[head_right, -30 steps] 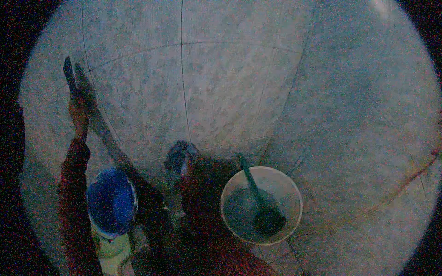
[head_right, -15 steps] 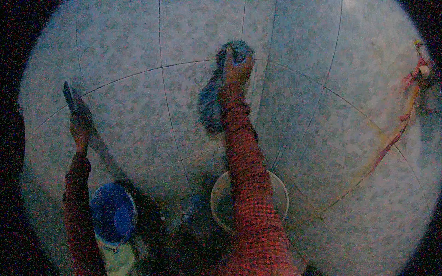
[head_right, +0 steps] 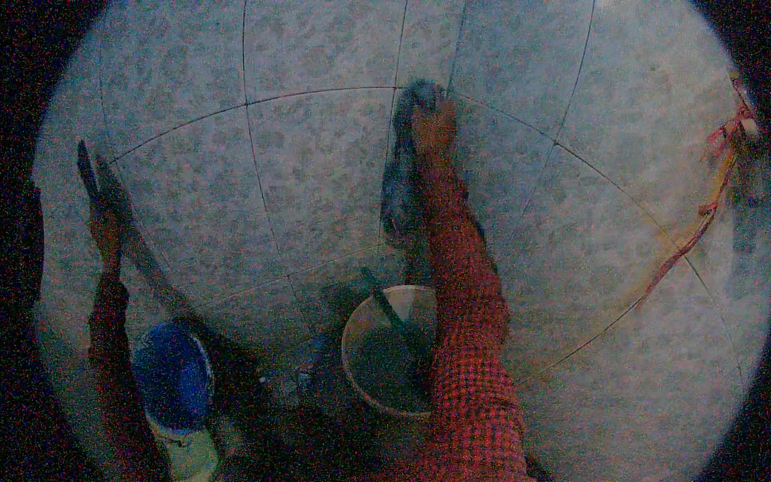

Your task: The person wipes the tiled walls of a bathroom with a cloth, focusing on the area around a wall-mounted water heater and near the floor. They use a blue bucket and a green ladle to transfer water during the cleaning process.

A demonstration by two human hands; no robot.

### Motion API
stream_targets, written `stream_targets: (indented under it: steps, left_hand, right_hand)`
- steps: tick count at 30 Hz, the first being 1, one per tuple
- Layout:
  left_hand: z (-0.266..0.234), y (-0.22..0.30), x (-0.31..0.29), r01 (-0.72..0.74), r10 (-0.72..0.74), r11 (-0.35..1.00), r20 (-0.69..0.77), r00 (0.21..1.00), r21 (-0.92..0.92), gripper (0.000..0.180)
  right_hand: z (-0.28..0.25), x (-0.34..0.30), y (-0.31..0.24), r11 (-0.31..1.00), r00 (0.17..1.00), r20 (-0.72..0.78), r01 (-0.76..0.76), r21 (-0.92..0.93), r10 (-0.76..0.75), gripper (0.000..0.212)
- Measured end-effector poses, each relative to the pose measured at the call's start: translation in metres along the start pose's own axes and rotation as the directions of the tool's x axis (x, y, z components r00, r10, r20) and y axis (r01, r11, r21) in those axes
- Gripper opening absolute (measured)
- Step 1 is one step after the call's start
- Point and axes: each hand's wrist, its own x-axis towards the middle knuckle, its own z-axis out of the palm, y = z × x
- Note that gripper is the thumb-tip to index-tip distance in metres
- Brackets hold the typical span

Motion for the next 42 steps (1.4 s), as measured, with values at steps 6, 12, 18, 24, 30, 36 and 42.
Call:
stream_targets:
  steps: [6,12,18,24,30,36,42]
  left_hand:
    - [0.003,0.003,-0.009,0.085,-0.086,0.996,0.087,0.992,0.009,0.038]
    - [0.003,0.008,-0.003,0.069,-0.069,0.997,0.024,0.997,-0.024,0.037]
    - [-0.003,-0.005,-0.004,0.063,-0.066,0.992,0.024,0.998,0.105,0.037]
    - [0.015,-0.026,-0.008,0.097,-0.098,0.985,0.007,0.995,-0.144,0.036]
    - [0.010,0.011,-0.017,0.025,-0.025,0.996,0.006,1.000,-0.091,0.034]
    - [-0.013,-0.082,0.009,-0.126,0.073,0.933,0.165,0.984,0.338,0.032]
    - [0.012,-0.008,-0.012,0.085,-0.084,0.994,0.015,0.996,-0.064,0.033]
  right_hand:
    - [-0.022,0.009,-0.038,0.988,0.990,0.070,-0.116,-0.104,0.124,0.061]
    - [-0.004,-0.093,0.057,0.954,0.986,0.108,0.154,-0.256,-0.130,0.052]
    - [-0.035,0.011,-0.067,0.998,0.977,0.214,0.030,-0.050,-0.018,0.057]
    - [0.006,-0.068,0.037,0.970,0.991,-0.055,0.108,-0.217,-0.122,0.048]
    - [-0.014,-0.058,0.039,0.948,0.959,0.221,0.228,-0.222,-0.179,0.057]
    - [-0.012,-0.044,0.014,0.980,0.990,0.117,0.098,-0.172,-0.078,0.051]
    - [-0.012,-0.091,0.060,0.911,0.974,0.124,0.220,-0.350,-0.188,0.042]
